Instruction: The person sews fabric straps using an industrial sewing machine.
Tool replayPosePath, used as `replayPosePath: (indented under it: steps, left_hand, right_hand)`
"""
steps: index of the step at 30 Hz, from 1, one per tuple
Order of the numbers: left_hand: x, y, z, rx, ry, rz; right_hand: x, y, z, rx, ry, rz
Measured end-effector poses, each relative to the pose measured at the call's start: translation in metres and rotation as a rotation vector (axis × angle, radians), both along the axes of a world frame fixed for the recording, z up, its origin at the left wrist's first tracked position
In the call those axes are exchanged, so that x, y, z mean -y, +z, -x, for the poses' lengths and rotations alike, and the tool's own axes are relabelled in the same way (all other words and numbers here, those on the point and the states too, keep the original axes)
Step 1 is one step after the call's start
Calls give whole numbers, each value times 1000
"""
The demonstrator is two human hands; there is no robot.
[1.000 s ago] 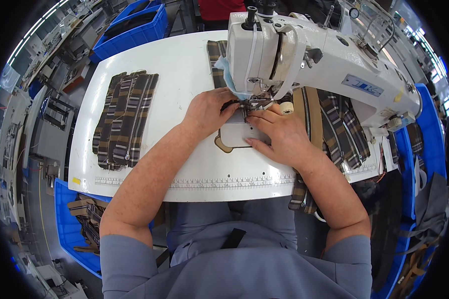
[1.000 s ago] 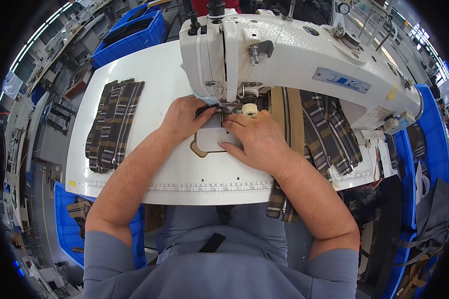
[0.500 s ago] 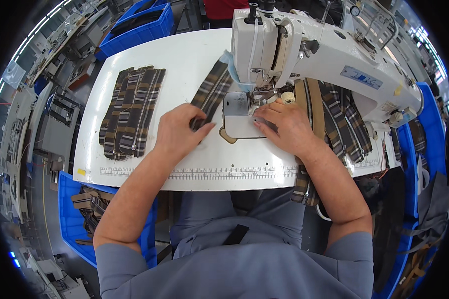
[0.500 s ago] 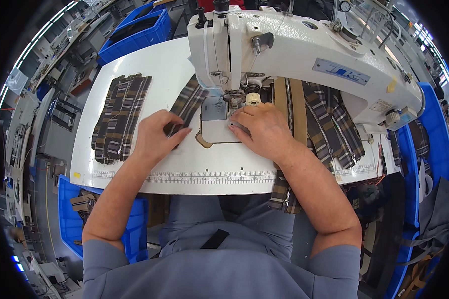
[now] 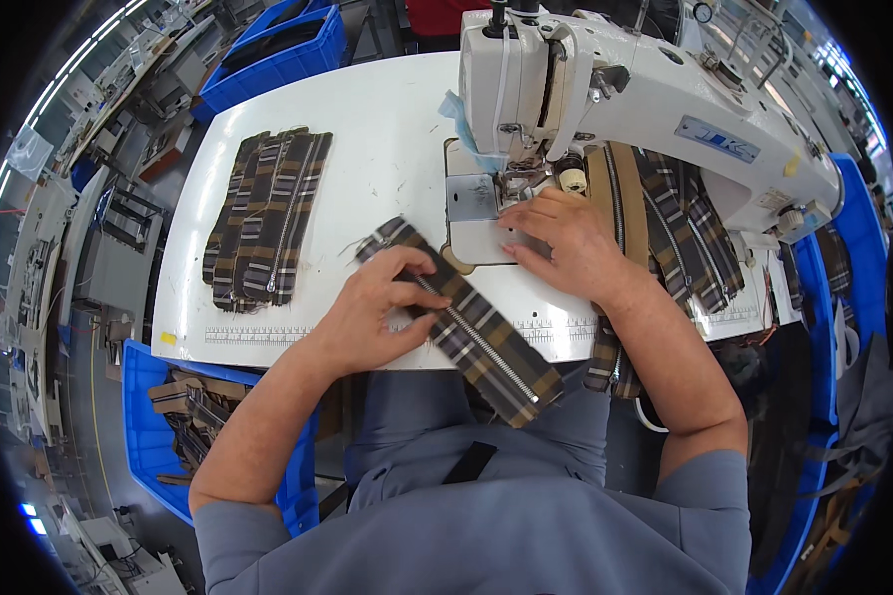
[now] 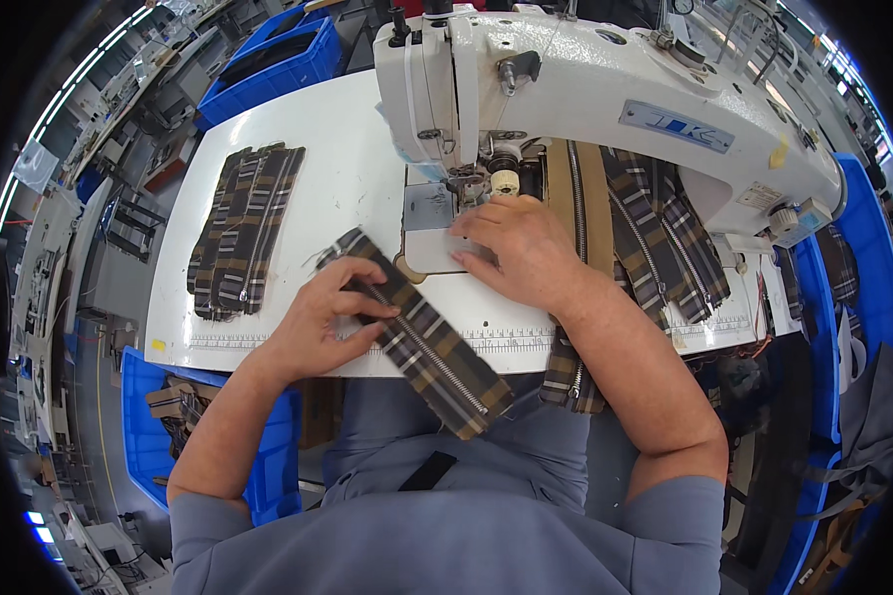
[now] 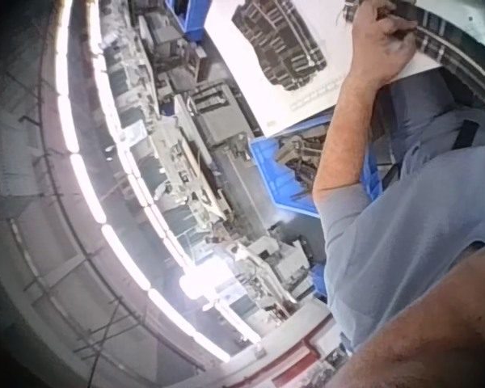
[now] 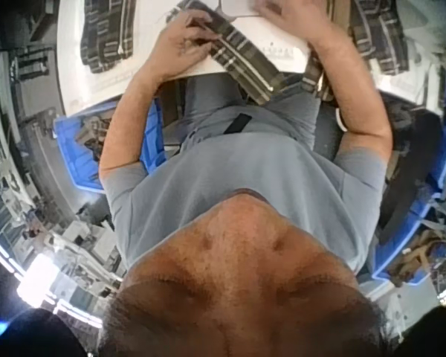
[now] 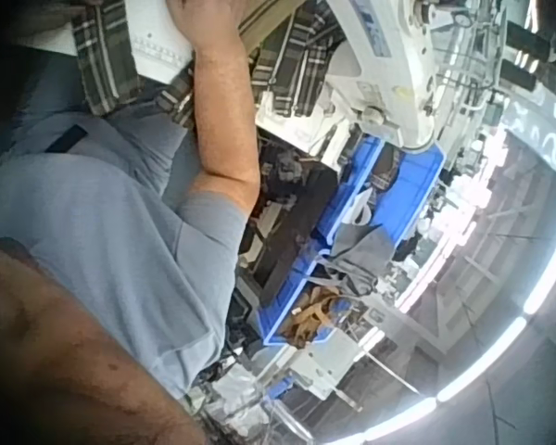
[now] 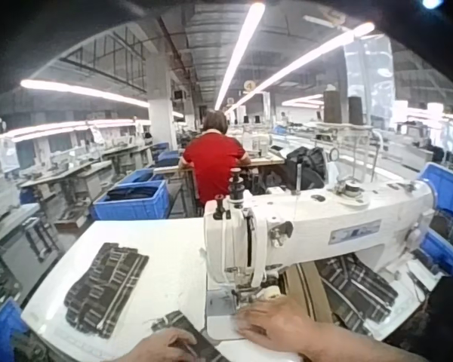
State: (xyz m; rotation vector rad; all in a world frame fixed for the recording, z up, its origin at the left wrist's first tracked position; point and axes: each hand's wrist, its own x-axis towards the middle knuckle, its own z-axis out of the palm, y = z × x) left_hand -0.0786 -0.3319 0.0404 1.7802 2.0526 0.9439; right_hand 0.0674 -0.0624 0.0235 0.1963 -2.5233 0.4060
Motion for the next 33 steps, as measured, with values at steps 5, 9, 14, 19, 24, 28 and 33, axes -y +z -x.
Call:
replayPosePath:
  steps: [5, 9, 14, 19, 24, 28, 33]
  left_hand:
    - [-59, -16, 12, 187, -147, 11]
    - [-76, -17, 22, 174, -200, -87]
    - [-73, -6, 17, -263, 87, -8]
    - [-70, -14, 19, -11, 20, 57]
    - [-86, -6, 27, 39, -37, 104]
    - [-89, -6, 36, 8, -94, 113]
    - [-90, -6, 38, 1, -126, 108]
  right_hand:
    - [1, -1, -2, 104, 54, -41]
    - [3, 3, -5, 96, 39, -80]
    - [-1, -1, -4, 84, 19, -56]
    - [-2, -1, -3, 109, 36, -61]
    - [-2, 0, -4, 106, -34, -94]
    - [-1, 0, -3, 114, -49, -87]
    - [-2, -1, -3, 96, -49, -66]
